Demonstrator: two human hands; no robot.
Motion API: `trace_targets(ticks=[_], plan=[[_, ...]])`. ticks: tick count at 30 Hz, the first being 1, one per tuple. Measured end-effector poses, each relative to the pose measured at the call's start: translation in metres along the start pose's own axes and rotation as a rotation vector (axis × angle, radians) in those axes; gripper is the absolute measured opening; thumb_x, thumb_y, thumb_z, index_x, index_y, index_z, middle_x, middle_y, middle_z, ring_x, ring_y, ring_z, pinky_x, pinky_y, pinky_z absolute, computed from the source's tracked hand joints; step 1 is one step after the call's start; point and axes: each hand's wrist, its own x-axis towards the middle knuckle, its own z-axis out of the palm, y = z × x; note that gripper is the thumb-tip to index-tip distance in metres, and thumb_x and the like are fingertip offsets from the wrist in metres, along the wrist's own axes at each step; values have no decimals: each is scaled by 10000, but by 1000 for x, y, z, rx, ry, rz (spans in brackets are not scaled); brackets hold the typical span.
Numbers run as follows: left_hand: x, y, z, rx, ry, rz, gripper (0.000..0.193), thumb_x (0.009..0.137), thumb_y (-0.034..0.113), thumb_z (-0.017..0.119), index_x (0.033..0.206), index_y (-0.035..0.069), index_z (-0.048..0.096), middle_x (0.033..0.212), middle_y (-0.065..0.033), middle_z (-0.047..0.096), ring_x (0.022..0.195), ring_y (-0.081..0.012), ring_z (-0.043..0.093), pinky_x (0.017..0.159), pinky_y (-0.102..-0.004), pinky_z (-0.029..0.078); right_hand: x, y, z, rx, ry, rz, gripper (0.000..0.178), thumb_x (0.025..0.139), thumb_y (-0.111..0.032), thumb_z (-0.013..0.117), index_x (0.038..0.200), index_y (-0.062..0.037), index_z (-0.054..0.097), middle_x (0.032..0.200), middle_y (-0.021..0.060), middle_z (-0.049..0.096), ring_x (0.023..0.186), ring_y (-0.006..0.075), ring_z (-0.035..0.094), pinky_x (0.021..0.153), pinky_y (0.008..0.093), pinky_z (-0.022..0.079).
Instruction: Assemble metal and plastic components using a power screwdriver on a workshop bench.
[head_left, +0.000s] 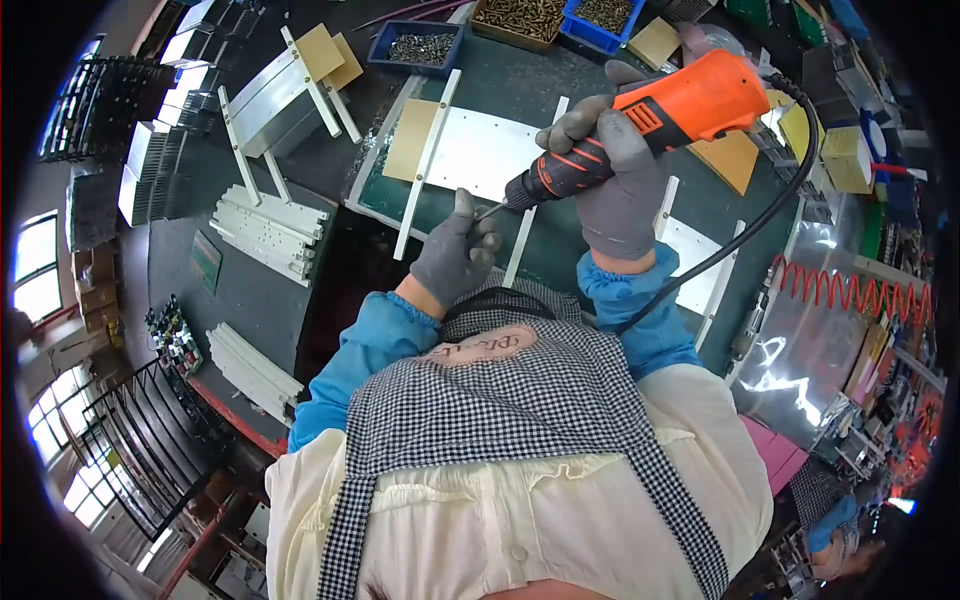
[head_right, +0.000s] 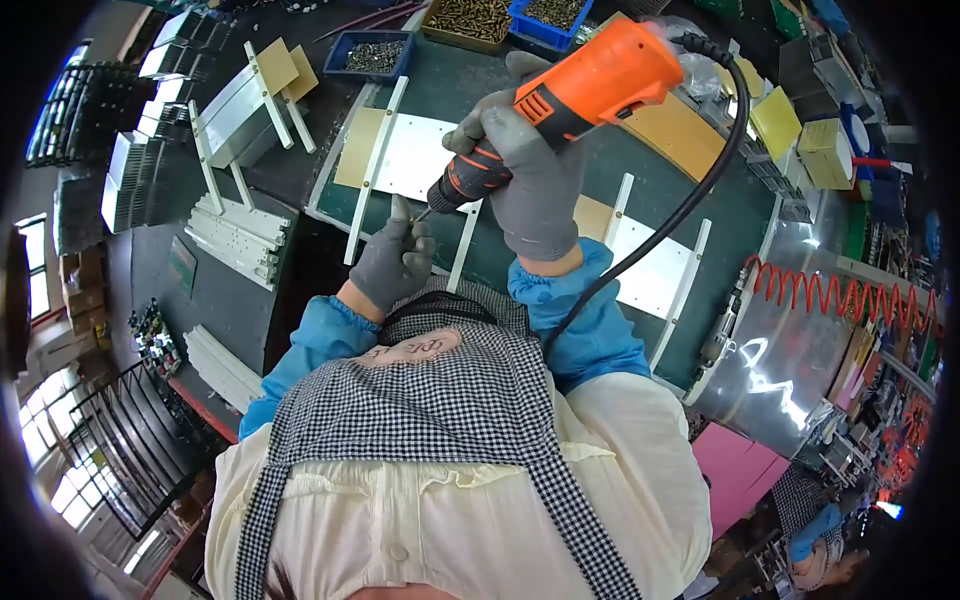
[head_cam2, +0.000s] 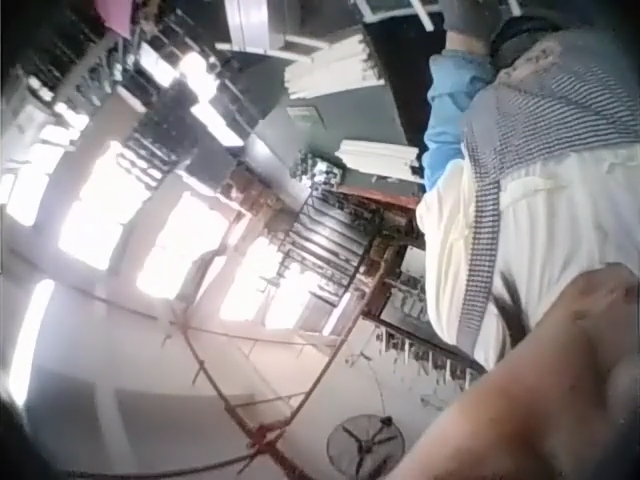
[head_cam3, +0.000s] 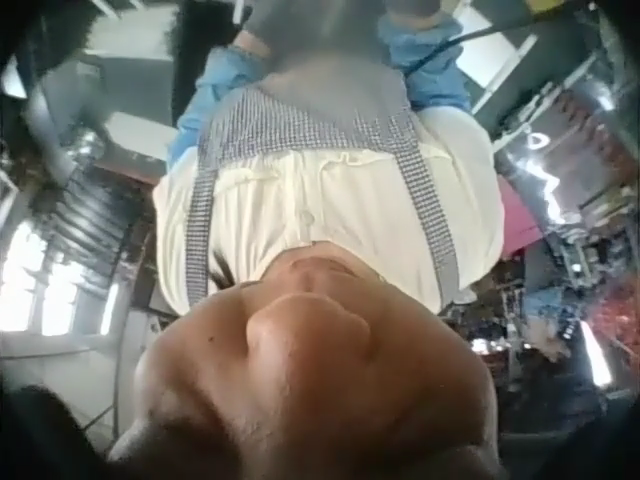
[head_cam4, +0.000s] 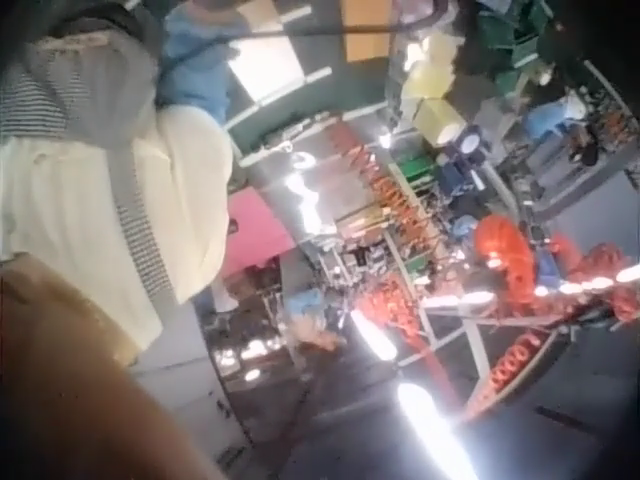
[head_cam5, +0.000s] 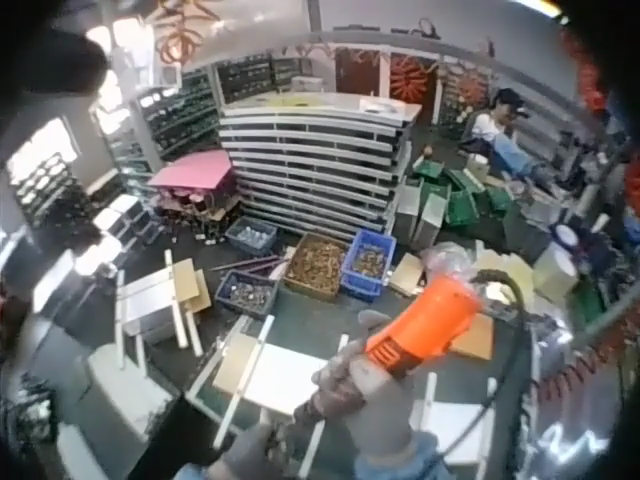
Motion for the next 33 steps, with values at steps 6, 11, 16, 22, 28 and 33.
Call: trace_targets(ticks=[6, 11, 16, 22, 28, 33], plan=[[-1, -1, 11, -85, 107, 23, 503, 900, 598, 581, 833, 106, 507, 754, 25, 481, 630, -49, 459, 432, -117, 360, -1, 0, -4, 13, -25, -50, 540, 852, -204, 633, 1311, -2, 432, 839, 94, 642, 720, 201, 651, 727, 437, 583], [8, -4, -8, -197, -29, -98, 436, 962, 544, 529, 909, 112, 496, 815, -3, 490, 706, -92, 465, 465, -146, 379, -1, 1, -3, 14, 0, -48, 530, 853, -196, 627, 1306, 0, 433, 829, 96, 640, 716, 200, 649, 720, 435, 583], [-2, -13, 16, -17, -72, 29, 397, 986, 506, 511, 933, 112, 508, 813, 19, 479, 693, -65, 461, 494, -116, 373, -5, 4, -3, -27, 68, -97, 513, 863, -171, 616, 1309, -1, 427, 841, 101, 640, 715, 208, 650, 724, 440, 581], [0, 2, 22, -166, -32, 10, 416, 984, 520, 500, 866, 122, 505, 752, 39, 449, 616, -44, 416, 483, -121, 348, -6, 2, -4, -111, 12, -95, 490, 880, -167, 592, 1316, -18, 427, 850, 88, 621, 734, 217, 627, 756, 459, 556], [2, 1, 22, -140, 3, -27, 479, 960, 554, 516, 717, 144, 463, 644, 54, 374, 543, -44, 354, 452, -146, 315, 1, -4, -12, 190, 74, -102, 488, 849, -73, 577, 1293, 23, 399, 793, 111, 628, 652, 215, 644, 694, 428, 586], [-1, 1, 24, -146, -34, 11, 492, 959, 557, 513, 690, 151, 443, 619, 61, 353, 517, -49, 332, 439, -157, 292, -4, -2, -17, 132, 69, -110, 451, 885, -141, 578, 1294, -14, 436, 817, 98, 625, 702, 216, 632, 725, 449, 558]])
